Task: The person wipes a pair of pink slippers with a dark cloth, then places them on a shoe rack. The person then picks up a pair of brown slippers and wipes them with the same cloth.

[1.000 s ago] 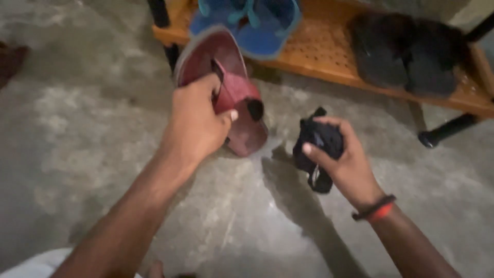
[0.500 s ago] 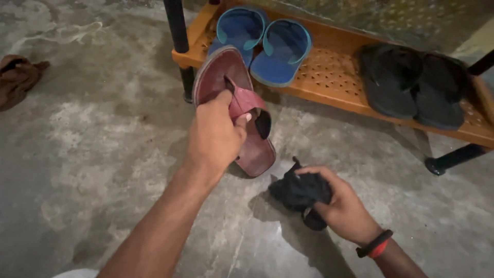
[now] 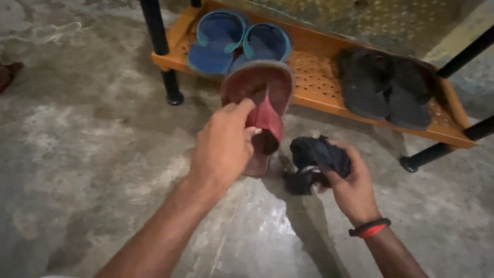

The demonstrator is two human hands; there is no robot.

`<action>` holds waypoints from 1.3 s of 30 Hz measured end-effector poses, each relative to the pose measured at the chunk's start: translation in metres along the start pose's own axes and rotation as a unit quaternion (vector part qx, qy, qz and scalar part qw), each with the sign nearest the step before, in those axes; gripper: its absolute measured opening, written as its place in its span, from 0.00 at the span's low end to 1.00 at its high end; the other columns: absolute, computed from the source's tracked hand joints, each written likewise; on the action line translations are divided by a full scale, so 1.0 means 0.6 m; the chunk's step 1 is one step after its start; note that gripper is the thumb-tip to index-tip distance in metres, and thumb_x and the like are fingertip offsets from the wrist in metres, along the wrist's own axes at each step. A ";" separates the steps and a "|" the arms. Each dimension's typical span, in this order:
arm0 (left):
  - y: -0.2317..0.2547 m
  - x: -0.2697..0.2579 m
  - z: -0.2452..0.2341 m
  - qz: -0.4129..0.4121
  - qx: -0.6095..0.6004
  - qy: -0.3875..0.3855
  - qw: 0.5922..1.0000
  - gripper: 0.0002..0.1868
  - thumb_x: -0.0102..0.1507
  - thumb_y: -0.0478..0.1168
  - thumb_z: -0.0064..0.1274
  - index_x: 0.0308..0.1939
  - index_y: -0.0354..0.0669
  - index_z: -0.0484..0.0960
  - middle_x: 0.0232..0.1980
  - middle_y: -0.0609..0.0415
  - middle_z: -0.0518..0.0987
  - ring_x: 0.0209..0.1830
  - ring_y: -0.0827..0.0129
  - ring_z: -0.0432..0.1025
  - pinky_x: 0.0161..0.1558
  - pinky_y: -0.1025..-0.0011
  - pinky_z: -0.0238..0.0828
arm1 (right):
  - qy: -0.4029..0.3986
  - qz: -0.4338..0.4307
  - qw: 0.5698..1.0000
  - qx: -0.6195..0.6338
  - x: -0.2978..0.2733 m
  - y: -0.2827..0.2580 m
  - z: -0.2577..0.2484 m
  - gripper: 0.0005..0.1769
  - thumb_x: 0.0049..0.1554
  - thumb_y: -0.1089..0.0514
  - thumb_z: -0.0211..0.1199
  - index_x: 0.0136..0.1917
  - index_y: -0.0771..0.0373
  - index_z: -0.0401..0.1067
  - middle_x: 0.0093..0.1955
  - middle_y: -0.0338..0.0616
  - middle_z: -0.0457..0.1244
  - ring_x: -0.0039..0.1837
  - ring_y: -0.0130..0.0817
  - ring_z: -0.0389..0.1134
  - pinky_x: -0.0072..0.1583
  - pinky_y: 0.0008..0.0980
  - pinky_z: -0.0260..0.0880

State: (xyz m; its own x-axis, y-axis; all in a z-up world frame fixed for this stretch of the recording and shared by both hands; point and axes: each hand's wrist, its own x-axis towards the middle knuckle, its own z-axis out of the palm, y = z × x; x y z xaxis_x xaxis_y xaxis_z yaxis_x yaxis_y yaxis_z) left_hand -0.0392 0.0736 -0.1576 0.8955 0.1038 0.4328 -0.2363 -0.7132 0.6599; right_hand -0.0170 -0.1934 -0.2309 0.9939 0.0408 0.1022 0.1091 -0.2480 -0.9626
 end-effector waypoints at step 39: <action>-0.024 -0.005 0.027 0.094 -0.035 0.055 0.993 0.17 0.60 0.32 0.61 0.52 0.36 0.77 0.47 0.38 0.80 0.49 0.41 0.74 0.48 0.53 0.70 | -0.125 -0.176 0.914 -0.343 -0.027 -0.102 0.032 0.26 0.50 0.70 0.62 0.62 0.62 0.70 0.59 0.55 0.66 0.60 0.59 0.68 0.56 0.47 0.69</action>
State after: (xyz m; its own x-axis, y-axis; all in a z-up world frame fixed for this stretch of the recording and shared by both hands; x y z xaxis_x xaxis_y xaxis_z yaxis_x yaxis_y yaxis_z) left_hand -0.0324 0.0721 -0.1786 0.7878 0.0506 0.6138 -0.4242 -0.6780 0.6003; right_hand -0.0403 -0.1606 -0.1786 0.8707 0.4341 0.2312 0.4898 -0.7220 -0.4887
